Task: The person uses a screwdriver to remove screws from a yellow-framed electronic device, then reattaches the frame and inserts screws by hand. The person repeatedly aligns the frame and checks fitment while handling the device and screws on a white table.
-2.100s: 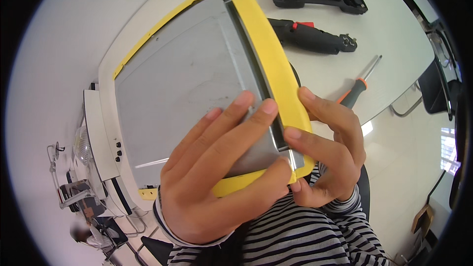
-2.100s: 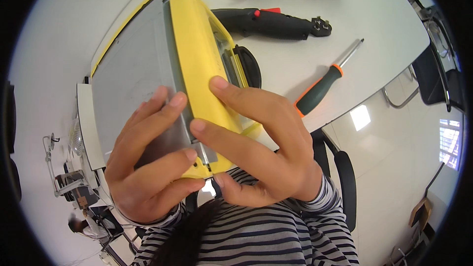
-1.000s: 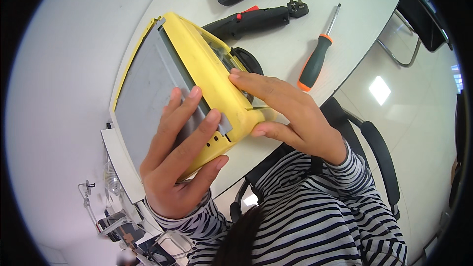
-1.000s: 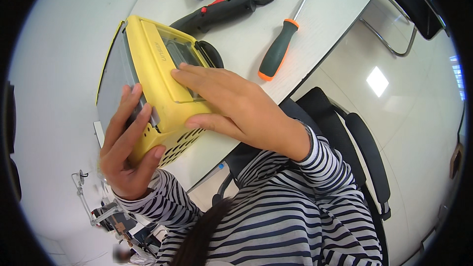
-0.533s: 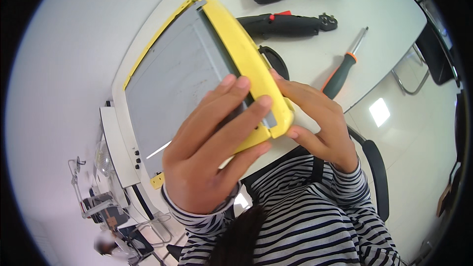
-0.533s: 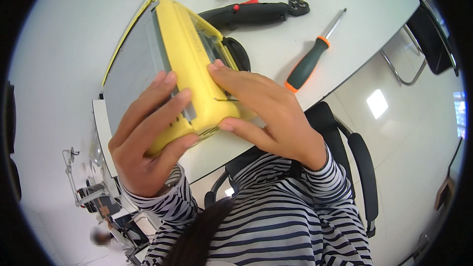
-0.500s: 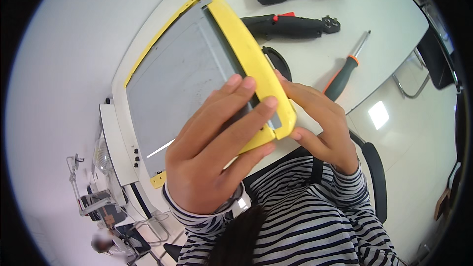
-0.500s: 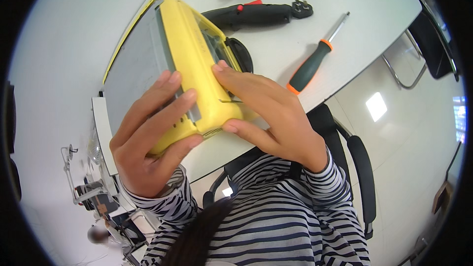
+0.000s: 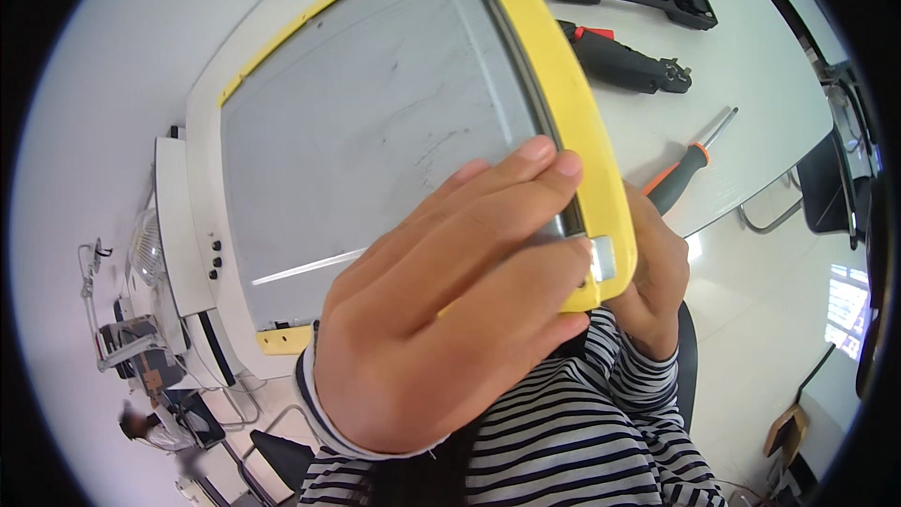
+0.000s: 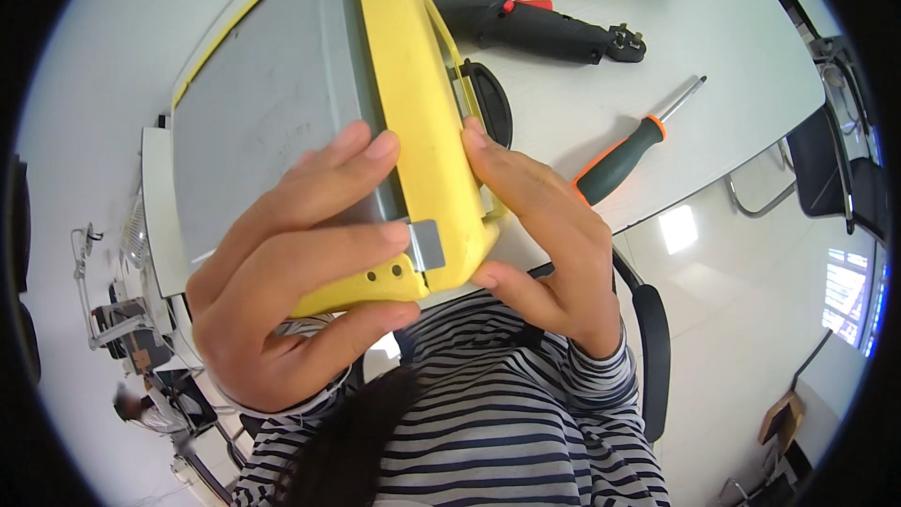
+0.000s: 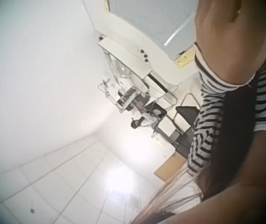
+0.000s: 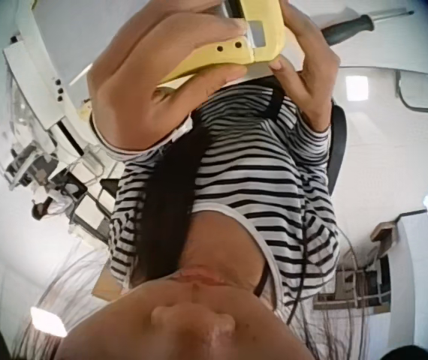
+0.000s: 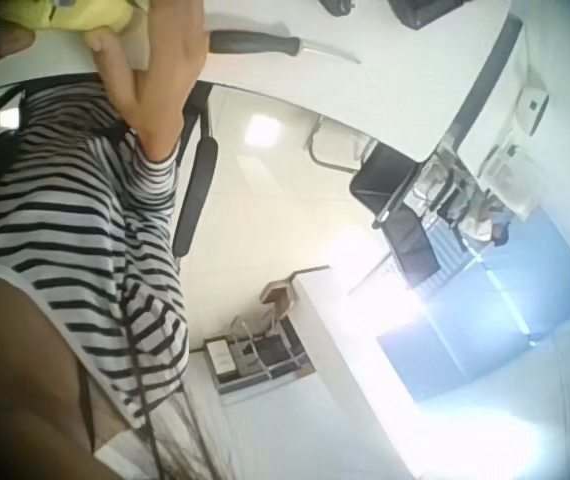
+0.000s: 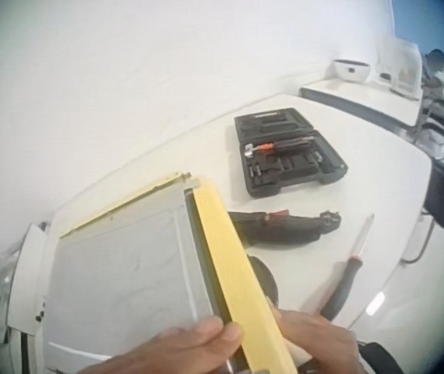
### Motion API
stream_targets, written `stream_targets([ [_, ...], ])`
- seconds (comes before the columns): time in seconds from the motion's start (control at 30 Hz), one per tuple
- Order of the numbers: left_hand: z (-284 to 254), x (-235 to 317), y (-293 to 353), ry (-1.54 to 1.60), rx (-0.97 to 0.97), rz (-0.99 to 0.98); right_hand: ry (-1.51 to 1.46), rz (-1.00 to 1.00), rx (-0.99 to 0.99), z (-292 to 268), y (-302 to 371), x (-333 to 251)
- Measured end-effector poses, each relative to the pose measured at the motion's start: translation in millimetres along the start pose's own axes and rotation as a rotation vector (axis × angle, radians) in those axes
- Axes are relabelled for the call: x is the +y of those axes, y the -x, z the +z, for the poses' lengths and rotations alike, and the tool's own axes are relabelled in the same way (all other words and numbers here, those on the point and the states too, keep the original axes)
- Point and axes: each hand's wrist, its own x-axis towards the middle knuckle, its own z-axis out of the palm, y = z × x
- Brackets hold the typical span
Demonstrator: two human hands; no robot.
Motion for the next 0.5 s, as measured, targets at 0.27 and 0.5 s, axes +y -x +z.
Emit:
stream_targets([
  [0.27,5.1,1.1,0.0,0.048,0.059,-0.049,0.063,0.007,0.03,2.8,0.8,-2.0],
  [0.5,6.9,3.5,-1.0,0.059,0.087,-0.04,0.062,0.054,0.043,2.7,3.6,-3.1],
])
